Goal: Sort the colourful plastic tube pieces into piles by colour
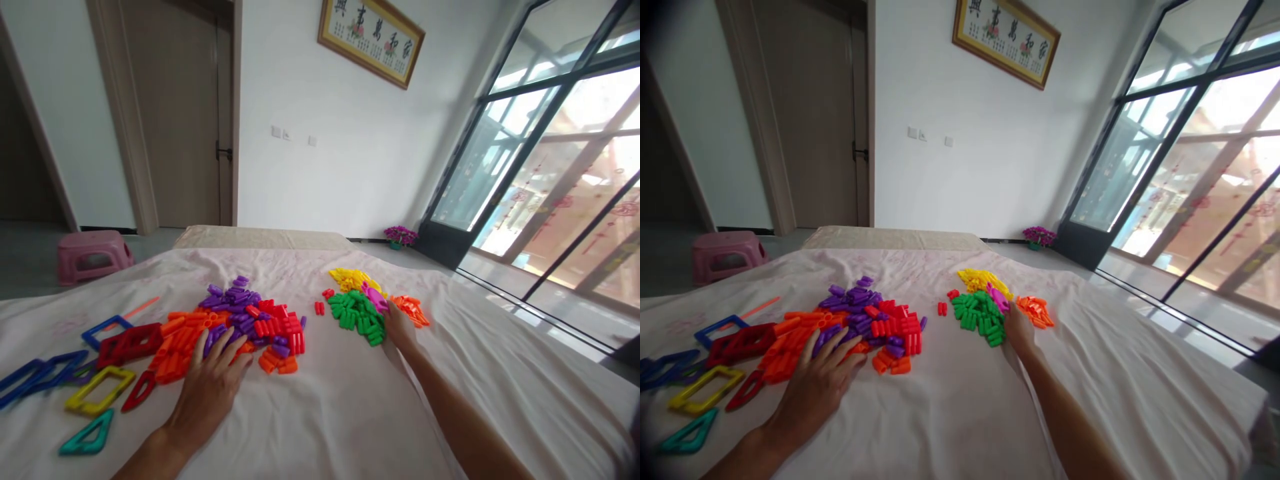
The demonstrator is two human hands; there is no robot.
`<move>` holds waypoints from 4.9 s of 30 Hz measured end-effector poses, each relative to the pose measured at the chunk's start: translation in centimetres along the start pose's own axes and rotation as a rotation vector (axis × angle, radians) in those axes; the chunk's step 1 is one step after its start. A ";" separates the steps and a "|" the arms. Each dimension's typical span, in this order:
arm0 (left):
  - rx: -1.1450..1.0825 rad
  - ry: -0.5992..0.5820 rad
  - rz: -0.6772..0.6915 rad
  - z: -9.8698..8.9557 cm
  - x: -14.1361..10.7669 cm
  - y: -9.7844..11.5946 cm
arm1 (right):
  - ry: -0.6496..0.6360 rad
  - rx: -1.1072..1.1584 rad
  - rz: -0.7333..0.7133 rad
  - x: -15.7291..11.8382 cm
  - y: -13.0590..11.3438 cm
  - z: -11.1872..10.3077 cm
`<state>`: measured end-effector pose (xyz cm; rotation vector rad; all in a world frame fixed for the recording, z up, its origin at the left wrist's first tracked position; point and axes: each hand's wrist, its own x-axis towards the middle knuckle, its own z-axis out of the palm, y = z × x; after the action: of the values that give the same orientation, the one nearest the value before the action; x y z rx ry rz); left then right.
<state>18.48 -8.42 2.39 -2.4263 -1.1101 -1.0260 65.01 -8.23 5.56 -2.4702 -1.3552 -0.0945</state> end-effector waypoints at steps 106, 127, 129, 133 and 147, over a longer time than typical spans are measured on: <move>-0.090 0.078 -0.118 1.6 -0.8 -1.1 | -0.150 0.213 -0.493 10.6 -14.8 8.3; -0.037 0.055 -0.034 0.5 -0.4 -1.1 | 0.018 0.099 0.005 5.8 1.1 3.1; -0.043 0.073 -0.044 0.5 -0.4 -1.1 | -0.023 0.165 -0.117 4.4 0.0 4.2; -0.102 0.058 -0.106 1.0 -0.7 -1.1 | -0.102 0.446 -0.396 4.3 -3.6 5.6; -0.050 0.114 -0.038 2.2 -1.3 -1.9 | 0.027 0.232 -0.114 17.4 -18.0 8.7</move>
<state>17.55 -6.74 -0.17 -2.3603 -1.1085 -1.2018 58.77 17.50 5.41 -2.1941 -1.4091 0.0040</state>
